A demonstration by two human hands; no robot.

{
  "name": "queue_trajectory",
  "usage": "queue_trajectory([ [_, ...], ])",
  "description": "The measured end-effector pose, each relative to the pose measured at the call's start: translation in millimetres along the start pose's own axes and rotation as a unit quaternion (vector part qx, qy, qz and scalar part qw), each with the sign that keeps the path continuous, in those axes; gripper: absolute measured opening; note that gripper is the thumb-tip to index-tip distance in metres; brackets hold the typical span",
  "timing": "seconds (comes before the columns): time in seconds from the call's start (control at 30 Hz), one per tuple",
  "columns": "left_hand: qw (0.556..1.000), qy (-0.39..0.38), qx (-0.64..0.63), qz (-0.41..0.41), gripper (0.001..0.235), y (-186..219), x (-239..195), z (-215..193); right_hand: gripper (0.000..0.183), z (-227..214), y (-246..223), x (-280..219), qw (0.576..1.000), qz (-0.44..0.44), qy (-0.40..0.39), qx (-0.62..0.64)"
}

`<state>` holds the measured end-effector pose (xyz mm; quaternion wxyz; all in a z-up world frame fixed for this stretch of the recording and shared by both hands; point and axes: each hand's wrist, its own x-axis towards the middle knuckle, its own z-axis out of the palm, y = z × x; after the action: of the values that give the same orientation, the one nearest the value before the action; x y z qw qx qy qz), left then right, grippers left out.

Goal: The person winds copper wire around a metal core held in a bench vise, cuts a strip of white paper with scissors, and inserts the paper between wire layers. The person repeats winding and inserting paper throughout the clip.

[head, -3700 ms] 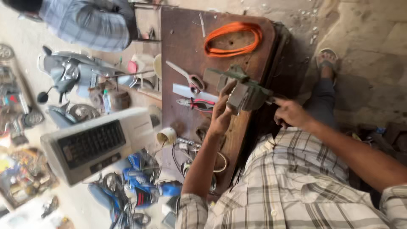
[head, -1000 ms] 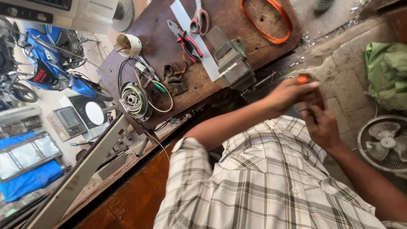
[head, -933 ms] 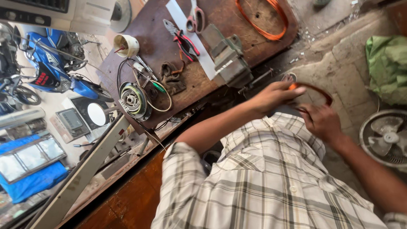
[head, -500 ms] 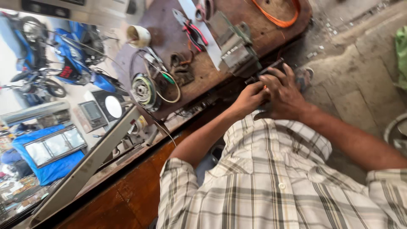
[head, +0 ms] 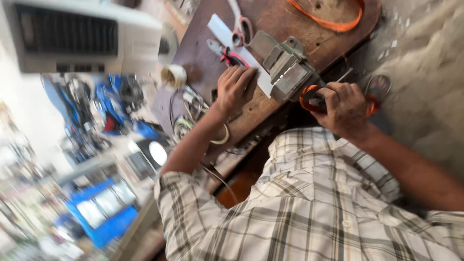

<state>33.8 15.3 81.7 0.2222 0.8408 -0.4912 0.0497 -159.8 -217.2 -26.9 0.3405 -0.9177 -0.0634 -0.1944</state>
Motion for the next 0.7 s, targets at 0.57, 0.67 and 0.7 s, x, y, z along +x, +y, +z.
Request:
queue_trajectory([
  [0.57, 0.512, -0.654, -0.525, -0.189, 0.023, -89, 52, 112, 0.062, 43, -46, -1, 0.980, 0.081, 0.075, -0.167],
  [0.67, 0.522, -0.614, -0.539, -0.245, 0.018, -80, 34, 109, 0.061, 47, -50, -6, 0.976, 0.084, 0.065, -0.192],
  [0.7, 0.532, -0.600, -0.534, -0.268, 0.015, -78, 35, 108, 0.063, 47, -49, -5, 0.977, 0.089, 0.058, -0.187],
])
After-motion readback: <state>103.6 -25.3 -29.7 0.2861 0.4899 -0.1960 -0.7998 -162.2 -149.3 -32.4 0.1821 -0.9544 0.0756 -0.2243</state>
